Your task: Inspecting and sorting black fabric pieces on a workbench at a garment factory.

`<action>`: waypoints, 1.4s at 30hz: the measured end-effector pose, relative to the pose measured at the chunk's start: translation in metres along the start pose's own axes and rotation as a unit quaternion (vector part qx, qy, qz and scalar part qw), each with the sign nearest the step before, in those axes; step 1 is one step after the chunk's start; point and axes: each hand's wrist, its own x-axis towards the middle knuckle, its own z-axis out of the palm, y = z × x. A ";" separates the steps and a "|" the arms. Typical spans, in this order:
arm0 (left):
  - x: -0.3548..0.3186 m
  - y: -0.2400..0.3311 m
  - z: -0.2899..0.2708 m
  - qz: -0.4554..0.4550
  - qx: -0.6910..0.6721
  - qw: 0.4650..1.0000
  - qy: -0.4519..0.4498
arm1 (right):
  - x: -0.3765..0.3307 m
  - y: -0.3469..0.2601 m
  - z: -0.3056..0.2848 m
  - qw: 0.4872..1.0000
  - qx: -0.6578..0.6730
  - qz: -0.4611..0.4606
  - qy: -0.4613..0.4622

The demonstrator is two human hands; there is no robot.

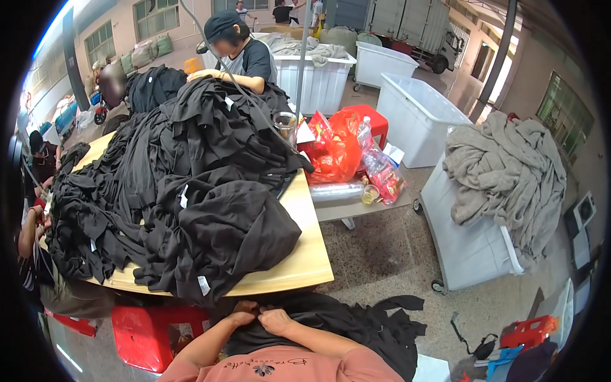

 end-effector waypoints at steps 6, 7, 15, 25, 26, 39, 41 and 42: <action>0.004 0.002 -0.003 -0.054 -0.038 0.996 -0.056 | -0.007 0.003 -0.005 0.993 0.011 -0.112 0.016; 0.005 0.004 -0.005 -0.055 -0.038 0.996 -0.055 | -0.006 0.002 -0.008 0.993 0.012 -0.113 0.016; 0.000 -0.009 -0.002 -0.119 -0.276 0.952 -0.059 | -0.012 -0.014 -0.009 0.997 -0.001 -0.054 0.053; -0.001 0.016 0.000 -0.152 -0.405 0.900 0.046 | -0.004 -0.016 -0.011 0.982 -0.144 -0.058 0.103; -0.001 0.029 -0.002 -0.155 -0.419 0.892 0.071 | -0.004 -0.020 -0.019 0.980 -0.155 -0.046 0.117; -0.008 0.029 -0.007 -0.074 -0.283 0.955 -0.051 | -0.023 -0.023 -0.032 0.970 -0.119 -0.142 0.158; -0.014 0.029 -0.008 -0.077 -0.307 0.947 -0.058 | -0.023 -0.022 -0.030 0.969 -0.102 -0.153 0.167; -0.016 0.028 -0.009 -0.080 -0.331 0.938 -0.063 | -0.023 -0.022 -0.030 0.967 -0.087 -0.165 0.175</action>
